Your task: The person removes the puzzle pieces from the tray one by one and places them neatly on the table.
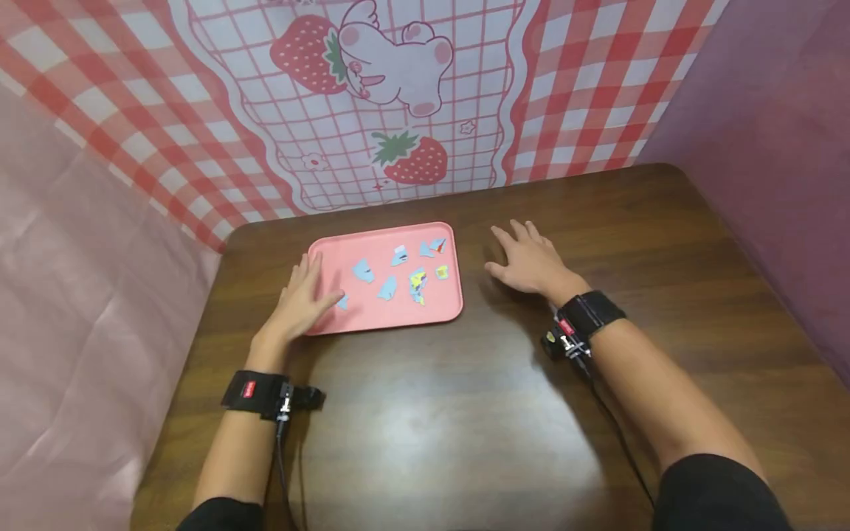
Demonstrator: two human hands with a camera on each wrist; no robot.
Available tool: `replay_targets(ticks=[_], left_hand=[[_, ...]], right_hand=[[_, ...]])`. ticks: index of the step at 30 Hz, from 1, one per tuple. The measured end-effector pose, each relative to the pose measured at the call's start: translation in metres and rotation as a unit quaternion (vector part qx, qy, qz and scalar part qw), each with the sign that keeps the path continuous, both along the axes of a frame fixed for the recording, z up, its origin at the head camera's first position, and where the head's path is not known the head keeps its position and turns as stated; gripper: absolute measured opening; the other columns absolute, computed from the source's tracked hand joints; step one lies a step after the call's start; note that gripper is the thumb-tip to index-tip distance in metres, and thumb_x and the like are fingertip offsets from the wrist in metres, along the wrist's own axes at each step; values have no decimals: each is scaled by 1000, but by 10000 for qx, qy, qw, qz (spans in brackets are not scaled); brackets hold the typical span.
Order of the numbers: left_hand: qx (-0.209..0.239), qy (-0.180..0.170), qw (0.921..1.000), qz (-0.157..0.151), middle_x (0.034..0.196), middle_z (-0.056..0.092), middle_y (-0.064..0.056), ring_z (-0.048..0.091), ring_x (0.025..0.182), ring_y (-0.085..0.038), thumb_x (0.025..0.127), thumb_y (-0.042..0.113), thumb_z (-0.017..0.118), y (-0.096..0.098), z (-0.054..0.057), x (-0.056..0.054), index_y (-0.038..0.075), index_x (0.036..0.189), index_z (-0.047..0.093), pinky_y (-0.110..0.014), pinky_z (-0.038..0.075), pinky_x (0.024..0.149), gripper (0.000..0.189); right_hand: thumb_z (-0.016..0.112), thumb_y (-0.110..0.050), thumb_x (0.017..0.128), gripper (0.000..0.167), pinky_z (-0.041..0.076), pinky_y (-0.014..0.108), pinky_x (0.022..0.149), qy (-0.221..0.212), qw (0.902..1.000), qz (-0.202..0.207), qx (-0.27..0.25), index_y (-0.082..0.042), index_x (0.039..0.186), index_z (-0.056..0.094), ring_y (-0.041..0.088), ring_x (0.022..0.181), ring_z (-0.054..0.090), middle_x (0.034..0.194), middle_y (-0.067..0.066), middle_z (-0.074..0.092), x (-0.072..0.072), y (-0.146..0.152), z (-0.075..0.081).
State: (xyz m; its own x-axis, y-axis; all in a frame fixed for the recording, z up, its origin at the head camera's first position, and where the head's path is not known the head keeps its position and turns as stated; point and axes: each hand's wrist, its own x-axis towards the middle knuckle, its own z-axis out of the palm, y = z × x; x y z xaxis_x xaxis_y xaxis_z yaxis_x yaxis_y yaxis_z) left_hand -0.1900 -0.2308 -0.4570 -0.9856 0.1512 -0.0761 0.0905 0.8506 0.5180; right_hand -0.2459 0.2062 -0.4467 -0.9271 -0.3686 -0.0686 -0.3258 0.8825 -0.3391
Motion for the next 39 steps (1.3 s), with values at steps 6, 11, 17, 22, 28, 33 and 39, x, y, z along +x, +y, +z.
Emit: replay_targets(ticks=[6, 11, 17, 22, 28, 33, 39], left_hand=[[741, -76, 9972, 110, 168, -8, -19, 1, 152, -43, 95, 57, 59, -7, -10, 3, 17, 164, 2, -68, 11, 115, 98], [999, -119, 9948, 152, 167, -8, -20, 7, 151, -44, 93, 52, 65, -15, -16, 8, 15, 164, 1, -66, 14, 115, 102], [1182, -207, 9925, 218, 167, -7, -19, 6, 152, -41, 88, 47, 75, -27, -22, 17, 15, 163, -1, -63, 17, 116, 112], [1502, -398, 9878, 70, 168, -7, -18, 4, 153, -38, 82, 41, 83, -30, -26, 19, 17, 164, -1, -62, 14, 117, 120], [1404, -444, 9890, -171, 168, -7, -17, 1, 153, -39, 75, 40, 89, -31, -27, 18, 11, 163, 2, -61, 13, 118, 127], [1370, -523, 9891, -149, 168, -7, -15, 1, 152, -41, 73, 37, 91, -32, -30, 20, 7, 163, 3, -61, 12, 118, 129], [1438, -565, 9880, 2, 168, -8, -14, 0, 151, -43, 74, 37, 91, -32, -30, 21, 4, 161, 3, -60, 9, 119, 128]], right_hand=[[63, -37, 96, 71, 24, 68, 111, -93, 9972, 57, -745, -1, 153, 39, 52, 143, 24, 156, 34, 27, -5, -20, -10], [67, -28, 94, 63, 28, 64, 110, -68, 9909, 191, -1329, 1, 147, 48, 51, 138, 34, 150, 33, 36, -4, -45, -17], [69, -21, 93, 47, 34, 57, 108, 242, 9859, 436, -1597, 2, 133, 63, 45, 130, 44, 140, 30, 48, -7, -68, -23], [69, -17, 92, 34, 40, 54, 102, 401, 9848, 387, -1648, 2, 120, 70, 41, 120, 52, 129, 28, 56, -11, -71, -29], [70, -17, 91, 32, 41, 55, 99, 282, 9850, 205, -1691, 1, 117, 72, 42, 117, 53, 126, 27, 57, -12, -72, -31], [71, -24, 90, 33, 37, 61, 99, 66, 9896, -69, -1437, -4, 117, 73, 46, 122, 49, 132, 26, 55, -9, -77, -31], [70, -27, 90, 32, 34, 63, 97, 51, 9926, -338, -1170, -10, 116, 75, 44, 124, 45, 135, 22, 52, -7, -82, -33]])
